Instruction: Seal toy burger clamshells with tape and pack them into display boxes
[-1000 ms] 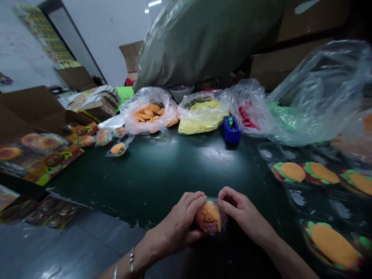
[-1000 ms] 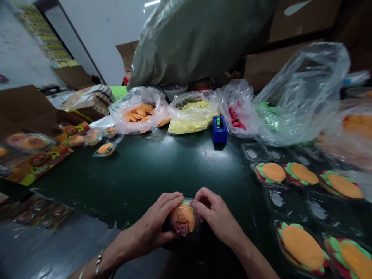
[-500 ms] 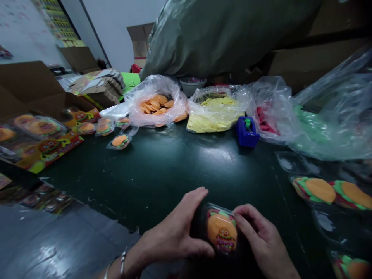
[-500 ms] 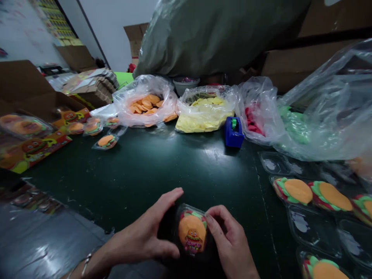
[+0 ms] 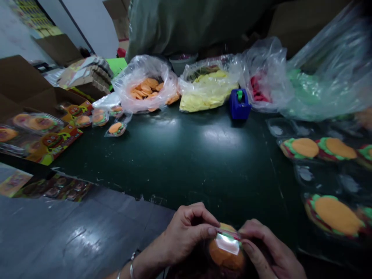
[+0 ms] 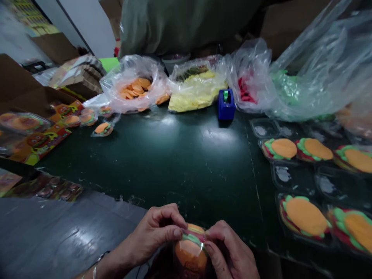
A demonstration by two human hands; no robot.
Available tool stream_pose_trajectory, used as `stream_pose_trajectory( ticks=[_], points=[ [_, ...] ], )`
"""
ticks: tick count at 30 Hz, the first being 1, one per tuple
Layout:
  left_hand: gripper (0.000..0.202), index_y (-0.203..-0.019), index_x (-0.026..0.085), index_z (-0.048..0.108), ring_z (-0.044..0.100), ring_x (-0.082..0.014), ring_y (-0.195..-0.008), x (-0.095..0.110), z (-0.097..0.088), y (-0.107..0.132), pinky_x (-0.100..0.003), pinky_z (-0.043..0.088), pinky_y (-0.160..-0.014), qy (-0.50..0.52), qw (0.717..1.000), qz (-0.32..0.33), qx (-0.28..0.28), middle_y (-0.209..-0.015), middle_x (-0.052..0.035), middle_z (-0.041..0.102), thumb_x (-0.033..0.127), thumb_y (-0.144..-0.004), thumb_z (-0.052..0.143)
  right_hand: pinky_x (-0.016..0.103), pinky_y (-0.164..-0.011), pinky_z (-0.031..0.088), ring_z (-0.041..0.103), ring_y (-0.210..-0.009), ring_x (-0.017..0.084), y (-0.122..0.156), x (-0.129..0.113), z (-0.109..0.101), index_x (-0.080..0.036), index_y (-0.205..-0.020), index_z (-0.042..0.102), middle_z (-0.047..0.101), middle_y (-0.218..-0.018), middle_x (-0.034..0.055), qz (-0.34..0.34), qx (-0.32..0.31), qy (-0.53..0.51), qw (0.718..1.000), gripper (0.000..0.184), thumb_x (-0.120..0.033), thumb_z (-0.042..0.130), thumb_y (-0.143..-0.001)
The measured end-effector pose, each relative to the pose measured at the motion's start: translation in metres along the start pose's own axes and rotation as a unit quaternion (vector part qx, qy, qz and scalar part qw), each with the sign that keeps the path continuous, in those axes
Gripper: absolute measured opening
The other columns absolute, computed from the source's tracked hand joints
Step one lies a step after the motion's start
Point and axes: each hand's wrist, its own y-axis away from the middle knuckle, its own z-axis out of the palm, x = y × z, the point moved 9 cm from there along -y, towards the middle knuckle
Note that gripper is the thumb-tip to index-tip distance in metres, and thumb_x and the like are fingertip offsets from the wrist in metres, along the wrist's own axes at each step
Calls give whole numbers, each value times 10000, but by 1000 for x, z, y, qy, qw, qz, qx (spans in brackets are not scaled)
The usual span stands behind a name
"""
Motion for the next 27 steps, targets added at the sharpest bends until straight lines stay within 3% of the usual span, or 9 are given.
stream_pose_trajectory(
  ticks=[4,7,10,15,19,22,24,27],
  points=[
    [147,-658,144,701,479,-117,-672,-53,4,29,-228,356,-638,-68,996,-36,34,-679,10,534,284,-701,713,216,-590,468,581,-644,132,50,24,27,-231,-868,572,568,-737,-8,51,-66,-47,995,131,-218,460,-934],
    [222,-619,138,661,453,-110,-632,-100,2,51,-229,350,-613,-41,991,-107,70,-663,19,516,343,-683,718,229,-600,455,575,-648,138,78,45,45,-211,-806,558,566,-721,-1,96,-86,-68,989,169,-247,454,-935],
    [280,-632,137,651,462,-112,-635,-119,4,66,-230,358,-611,0,988,-134,83,-680,19,525,400,-666,742,230,-616,447,572,-660,140,88,51,53,-210,-802,565,571,-723,-8,117,-112,-90,983,146,-283,508,-915],
    [359,-639,136,613,447,-101,-593,-124,3,73,-226,351,-584,79,976,-164,117,-638,29,533,440,-601,799,237,-660,449,564,-730,152,84,52,42,-215,-831,549,551,-782,-4,153,-101,-96,978,176,-359,506,-922],
    [309,-672,138,622,464,-106,-622,-120,-1,69,-229,361,-615,55,981,-160,95,-664,26,545,412,-662,764,246,-614,404,536,-671,143,84,53,49,-205,-785,535,541,-740,2,119,-155,-24,980,248,-326,422,-969],
    [174,-736,147,670,504,-123,-716,-96,1,58,-236,375,-691,-96,989,-109,27,-743,10,561,317,-769,685,247,-586,384,515,-637,138,83,54,58,-206,-742,502,534,-706,1,111,-207,-26,972,328,-360,360,-994],
    [120,-827,164,701,530,-135,-795,-78,11,48,-236,381,-735,-201,976,-70,-40,-811,-2,574,266,-826,638,244,-583,383,509,-633,136,79,54,61,-208,-720,479,528,-693,-3,111,-231,-26,966,355,-384,347,-998],
    [145,-941,183,712,546,-127,-815,-64,31,36,-221,394,-743,-266,955,-42,-127,-842,-4,580,244,-876,597,234,-574,381,501,-616,127,71,50,63,-209,-714,469,522,-678,-11,94,-249,-16,964,359,-377,339,-1003]
  ],
)
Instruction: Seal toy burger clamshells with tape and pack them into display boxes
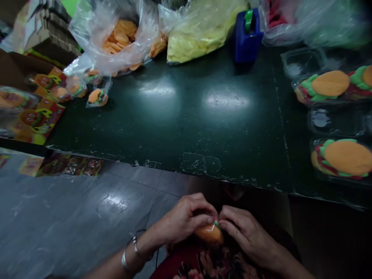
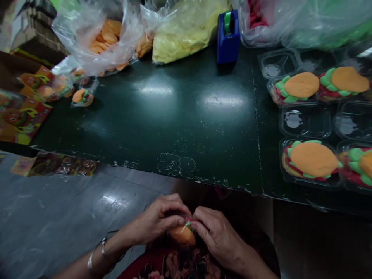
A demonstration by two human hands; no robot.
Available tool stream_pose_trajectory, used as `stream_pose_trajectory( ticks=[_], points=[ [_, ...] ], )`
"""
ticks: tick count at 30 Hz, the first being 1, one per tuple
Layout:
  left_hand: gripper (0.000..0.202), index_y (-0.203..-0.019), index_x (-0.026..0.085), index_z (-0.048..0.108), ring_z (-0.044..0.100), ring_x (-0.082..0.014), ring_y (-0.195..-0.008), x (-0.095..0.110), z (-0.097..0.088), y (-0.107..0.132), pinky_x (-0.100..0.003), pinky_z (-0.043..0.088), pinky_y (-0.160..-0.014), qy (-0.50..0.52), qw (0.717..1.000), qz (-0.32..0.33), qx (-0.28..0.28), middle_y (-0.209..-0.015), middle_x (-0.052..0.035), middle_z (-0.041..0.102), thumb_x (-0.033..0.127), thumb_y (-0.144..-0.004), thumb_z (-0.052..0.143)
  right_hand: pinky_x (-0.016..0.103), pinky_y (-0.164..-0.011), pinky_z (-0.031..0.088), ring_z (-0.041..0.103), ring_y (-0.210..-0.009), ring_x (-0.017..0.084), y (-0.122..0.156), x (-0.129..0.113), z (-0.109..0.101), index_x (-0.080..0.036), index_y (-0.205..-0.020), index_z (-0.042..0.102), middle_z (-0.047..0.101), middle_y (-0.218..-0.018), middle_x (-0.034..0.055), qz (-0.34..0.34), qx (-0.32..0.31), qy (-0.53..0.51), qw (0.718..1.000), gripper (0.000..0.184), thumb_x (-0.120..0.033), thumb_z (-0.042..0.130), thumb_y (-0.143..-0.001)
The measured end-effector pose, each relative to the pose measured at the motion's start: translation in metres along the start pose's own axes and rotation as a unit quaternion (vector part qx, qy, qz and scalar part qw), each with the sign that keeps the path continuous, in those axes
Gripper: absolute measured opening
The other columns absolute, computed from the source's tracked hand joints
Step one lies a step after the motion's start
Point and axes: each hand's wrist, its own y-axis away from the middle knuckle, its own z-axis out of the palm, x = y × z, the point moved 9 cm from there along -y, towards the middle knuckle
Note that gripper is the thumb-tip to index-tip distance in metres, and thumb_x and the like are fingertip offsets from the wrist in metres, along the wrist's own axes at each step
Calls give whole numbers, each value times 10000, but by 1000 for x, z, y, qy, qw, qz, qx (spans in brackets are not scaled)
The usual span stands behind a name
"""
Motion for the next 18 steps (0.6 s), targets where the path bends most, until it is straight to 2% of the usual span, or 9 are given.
stream_pose_trajectory(
  ticks=[2,5,10,13,18],
  points=[
    [151,-949,176,713,551,-119,-799,5,3,-7,-213,400,-740,-15,1000,12,-18,-833,-4,583,232,-887,587,227,-564,380,502,-606,121,-2,-3,0,-208,-727,472,523,-675,-14,-10,4,9,1000,347,-357,333,-1007],
    [132,-912,155,707,559,-118,-787,4,6,-10,-209,402,-723,-14,1000,15,-15,-825,-9,592,212,-884,591,226,-554,374,502,-595,120,0,-5,-1,-207,-737,462,519,-664,-13,-29,49,34,998,329,-322,321,-1011],
    [133,-869,146,670,551,-133,-762,0,8,-2,-230,394,-695,-32,999,29,32,-795,-21,596,185,-892,545,240,-553,368,477,-577,130,7,-10,4,-205,-747,454,508,-641,-7,-72,118,96,986,290,-240,319,-1002],
    [164,-830,152,645,539,-149,-757,-1,10,3,-249,387,-697,-56,996,33,53,-768,-27,584,172,-898,497,245,-550,370,481,-572,133,5,-11,8,-206,-738,452,510,-633,-5,-67,112,100,986,289,-226,325,-997],
    [172,-809,159,641,532,-148,-748,-8,10,7,-242,390,-697,-24,999,18,30,-766,-24,573,195,-890,493,252,-565,374,497,-587,133,-1,-13,16,-209,-727,468,536,-646,-4,-60,55,62,995,294,-246,340,-989]
  ],
)
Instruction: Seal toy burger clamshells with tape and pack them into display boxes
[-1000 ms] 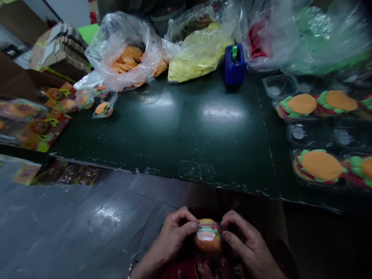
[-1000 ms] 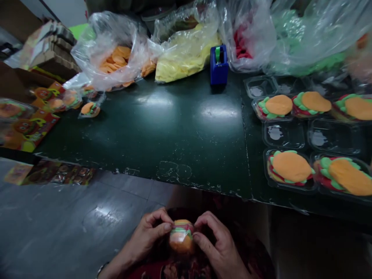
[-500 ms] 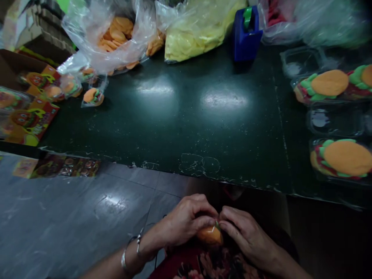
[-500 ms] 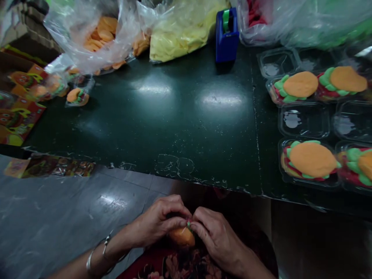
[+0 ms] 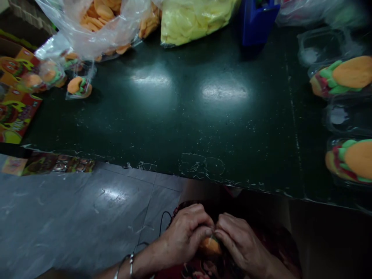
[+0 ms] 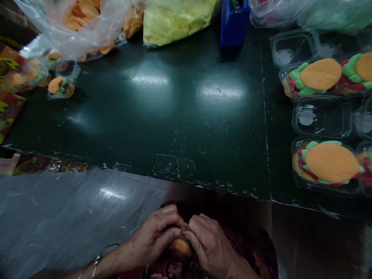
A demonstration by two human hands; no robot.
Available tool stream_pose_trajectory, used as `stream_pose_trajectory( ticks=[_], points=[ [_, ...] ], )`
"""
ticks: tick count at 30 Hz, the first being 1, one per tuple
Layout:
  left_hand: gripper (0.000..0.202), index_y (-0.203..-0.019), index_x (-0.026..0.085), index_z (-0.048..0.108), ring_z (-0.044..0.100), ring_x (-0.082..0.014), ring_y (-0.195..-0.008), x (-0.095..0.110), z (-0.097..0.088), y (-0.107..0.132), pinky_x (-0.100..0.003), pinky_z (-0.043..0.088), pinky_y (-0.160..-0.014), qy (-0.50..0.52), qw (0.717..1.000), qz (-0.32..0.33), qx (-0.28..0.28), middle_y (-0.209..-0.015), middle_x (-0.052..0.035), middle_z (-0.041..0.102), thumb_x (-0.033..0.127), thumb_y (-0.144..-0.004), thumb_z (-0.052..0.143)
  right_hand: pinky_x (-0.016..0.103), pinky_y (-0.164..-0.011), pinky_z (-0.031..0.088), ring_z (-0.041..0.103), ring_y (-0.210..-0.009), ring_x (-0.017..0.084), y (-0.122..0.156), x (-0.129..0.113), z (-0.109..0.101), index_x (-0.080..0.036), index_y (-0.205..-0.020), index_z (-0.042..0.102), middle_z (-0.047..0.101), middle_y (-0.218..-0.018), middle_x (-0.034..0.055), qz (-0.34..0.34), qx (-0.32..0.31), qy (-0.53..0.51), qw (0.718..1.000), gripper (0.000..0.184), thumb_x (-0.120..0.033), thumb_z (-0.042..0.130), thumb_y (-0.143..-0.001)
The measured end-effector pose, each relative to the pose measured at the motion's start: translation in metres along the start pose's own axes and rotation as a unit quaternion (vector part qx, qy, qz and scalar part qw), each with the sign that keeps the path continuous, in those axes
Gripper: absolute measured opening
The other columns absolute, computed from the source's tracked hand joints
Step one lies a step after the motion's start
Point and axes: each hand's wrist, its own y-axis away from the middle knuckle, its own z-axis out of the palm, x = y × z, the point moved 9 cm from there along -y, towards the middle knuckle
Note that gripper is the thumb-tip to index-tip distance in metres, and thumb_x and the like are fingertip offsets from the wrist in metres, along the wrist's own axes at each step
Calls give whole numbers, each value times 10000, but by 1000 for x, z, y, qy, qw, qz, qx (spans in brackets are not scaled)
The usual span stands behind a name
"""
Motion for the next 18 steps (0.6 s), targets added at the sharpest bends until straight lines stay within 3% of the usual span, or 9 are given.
stream_pose_trajectory(
  ticks=[5,9,13,18],
  points=[
    [167,-816,164,667,535,-139,-749,-22,4,-10,-215,402,-685,84,992,-71,-60,-800,-10,597,270,-866,547,234,-542,367,484,-577,118,-3,29,12,-212,-677,462,520,-634,-30,110,-67,-99,987,335,-316,375,-983],
    [174,-882,162,692,555,-147,-785,-33,0,-17,-216,416,-707,129,985,-109,-31,-848,-11,638,270,-854,558,226,-589,415,521,-634,128,-5,40,5,-211,-728,487,531,-680,-30,170,-48,-117,977,280,-357,418,-958],
    [164,-899,171,703,578,-154,-852,-22,-6,-12,-235,416,-794,88,994,-69,-2,-898,-21,644,234,-873,553,224,-644,464,584,-695,139,-5,28,-6,-215,-841,533,593,-761,-10,150,14,-101,983,167,-323,457,-942],
    [179,-914,188,673,568,-159,-876,-9,-5,-3,-254,402,-822,-18,999,-27,15,-903,-30,653,174,-911,495,228,-575,449,582,-610,138,0,8,-10,-223,-852,513,592,-705,-8,66,80,-4,995,106,-207,448,-935]
  ],
)
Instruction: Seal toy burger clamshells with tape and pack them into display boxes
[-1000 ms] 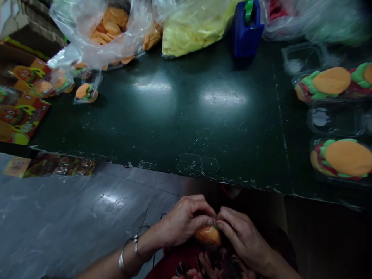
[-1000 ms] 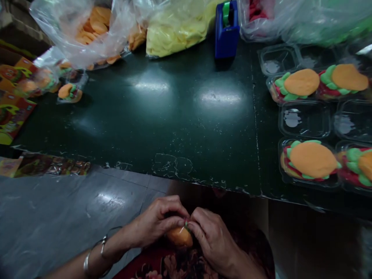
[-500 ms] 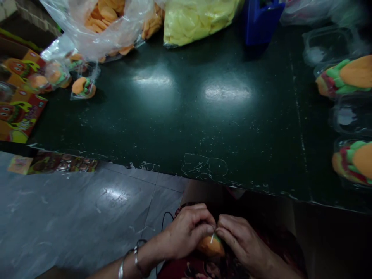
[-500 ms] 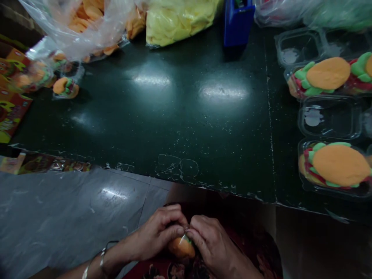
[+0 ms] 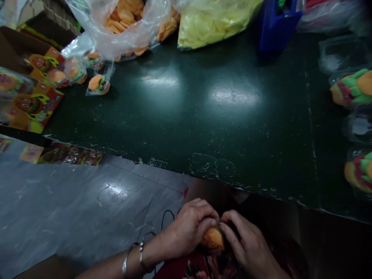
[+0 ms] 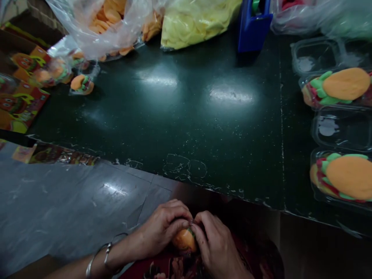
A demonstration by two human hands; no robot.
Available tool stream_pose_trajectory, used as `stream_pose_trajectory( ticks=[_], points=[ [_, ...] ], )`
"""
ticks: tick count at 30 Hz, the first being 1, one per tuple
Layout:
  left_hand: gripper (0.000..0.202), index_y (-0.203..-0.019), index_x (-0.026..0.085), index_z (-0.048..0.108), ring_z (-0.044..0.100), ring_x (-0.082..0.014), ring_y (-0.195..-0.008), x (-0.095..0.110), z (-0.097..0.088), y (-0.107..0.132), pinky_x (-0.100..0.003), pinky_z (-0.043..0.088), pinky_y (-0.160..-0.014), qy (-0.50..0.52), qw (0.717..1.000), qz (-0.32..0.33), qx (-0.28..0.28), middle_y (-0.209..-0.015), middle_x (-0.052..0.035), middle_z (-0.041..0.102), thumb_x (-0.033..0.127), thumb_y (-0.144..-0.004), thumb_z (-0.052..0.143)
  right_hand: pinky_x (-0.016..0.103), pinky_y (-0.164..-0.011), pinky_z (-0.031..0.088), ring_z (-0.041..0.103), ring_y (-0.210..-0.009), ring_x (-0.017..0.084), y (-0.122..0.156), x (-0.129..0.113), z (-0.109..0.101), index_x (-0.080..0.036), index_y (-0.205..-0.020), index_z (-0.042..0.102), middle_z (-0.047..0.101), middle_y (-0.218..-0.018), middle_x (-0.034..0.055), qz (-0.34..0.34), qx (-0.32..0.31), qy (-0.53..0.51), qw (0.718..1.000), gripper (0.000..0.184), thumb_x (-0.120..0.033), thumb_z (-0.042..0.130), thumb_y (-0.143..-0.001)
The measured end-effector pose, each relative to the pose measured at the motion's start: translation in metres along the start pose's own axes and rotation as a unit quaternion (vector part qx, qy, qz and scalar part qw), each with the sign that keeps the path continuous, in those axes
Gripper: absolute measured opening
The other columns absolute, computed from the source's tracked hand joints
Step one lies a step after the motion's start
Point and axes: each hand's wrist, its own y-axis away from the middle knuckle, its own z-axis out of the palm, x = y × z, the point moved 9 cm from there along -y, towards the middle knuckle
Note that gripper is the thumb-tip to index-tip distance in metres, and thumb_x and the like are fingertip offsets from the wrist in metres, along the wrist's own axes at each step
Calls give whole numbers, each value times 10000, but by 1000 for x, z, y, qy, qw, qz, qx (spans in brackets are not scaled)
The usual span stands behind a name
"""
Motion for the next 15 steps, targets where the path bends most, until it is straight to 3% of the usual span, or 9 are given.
stream_pose_trajectory(
  ticks=[5,10,15],
  points=[
    [175,-850,173,639,555,-168,-805,-2,7,4,-271,393,-753,-49,998,10,44,-819,-38,639,184,-912,476,250,-558,432,540,-595,151,2,-10,2,-220,-820,490,562,-681,6,-49,10,64,997,153,-156,419,-939],
    [208,-800,167,634,556,-162,-723,-7,11,12,-264,391,-692,-1,999,0,43,-743,-38,635,217,-897,457,246,-543,416,508,-575,145,0,-18,3,-227,-770,466,530,-645,-4,-53,-20,39,998,198,-147,400,-938],
    [171,-811,167,682,552,-135,-715,-30,12,11,-226,401,-674,168,978,-128,5,-752,-1,645,260,-845,542,210,-533,422,522,-563,121,-7,-5,10,-224,-747,470,529,-646,-22,18,-67,-40,997,199,-214,416,-939]
  ],
)
